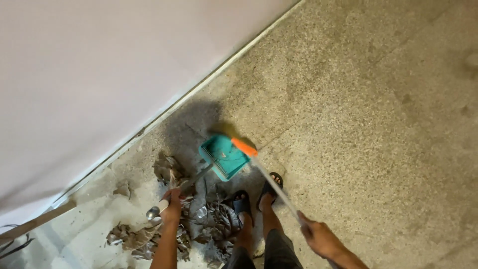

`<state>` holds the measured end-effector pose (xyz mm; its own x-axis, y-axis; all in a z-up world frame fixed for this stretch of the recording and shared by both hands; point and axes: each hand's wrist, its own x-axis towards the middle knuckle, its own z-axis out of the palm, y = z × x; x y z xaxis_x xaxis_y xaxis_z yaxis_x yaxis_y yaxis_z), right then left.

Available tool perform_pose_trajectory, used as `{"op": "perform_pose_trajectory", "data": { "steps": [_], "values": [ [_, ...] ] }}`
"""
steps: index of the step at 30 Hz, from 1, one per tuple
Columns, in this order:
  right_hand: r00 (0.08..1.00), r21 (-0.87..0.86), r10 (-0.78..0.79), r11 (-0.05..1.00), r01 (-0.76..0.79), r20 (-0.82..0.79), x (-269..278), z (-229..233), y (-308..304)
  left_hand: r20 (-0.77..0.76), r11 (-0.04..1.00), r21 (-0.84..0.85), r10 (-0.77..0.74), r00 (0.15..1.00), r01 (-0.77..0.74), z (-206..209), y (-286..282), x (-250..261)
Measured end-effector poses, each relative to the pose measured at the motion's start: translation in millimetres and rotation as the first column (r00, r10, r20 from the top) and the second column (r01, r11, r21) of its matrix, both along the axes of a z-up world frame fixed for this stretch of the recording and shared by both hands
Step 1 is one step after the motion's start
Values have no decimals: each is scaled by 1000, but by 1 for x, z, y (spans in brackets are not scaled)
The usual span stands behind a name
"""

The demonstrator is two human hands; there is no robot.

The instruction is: Sweeping dried leaves and debris into a dustpan using a broom on a concrete floor.

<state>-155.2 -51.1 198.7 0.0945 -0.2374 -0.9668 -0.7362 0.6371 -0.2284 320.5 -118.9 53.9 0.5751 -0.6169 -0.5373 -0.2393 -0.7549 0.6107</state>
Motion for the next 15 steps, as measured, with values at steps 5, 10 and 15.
{"op": "perform_pose_trajectory", "data": {
  "steps": [5,10,15],
  "values": [
    [998,-330,2,944,-23,-65,-34,-45,-18,-117,970,-49,232,966,-239,-9,36,23],
    [962,-358,148,906,-226,-231,28,-136,-42,-120,926,-55,364,923,-373,-27,66,48],
    [981,-213,137,963,-165,-139,114,-191,-11,-117,944,-54,318,941,-326,-24,68,60]
  ]
}}
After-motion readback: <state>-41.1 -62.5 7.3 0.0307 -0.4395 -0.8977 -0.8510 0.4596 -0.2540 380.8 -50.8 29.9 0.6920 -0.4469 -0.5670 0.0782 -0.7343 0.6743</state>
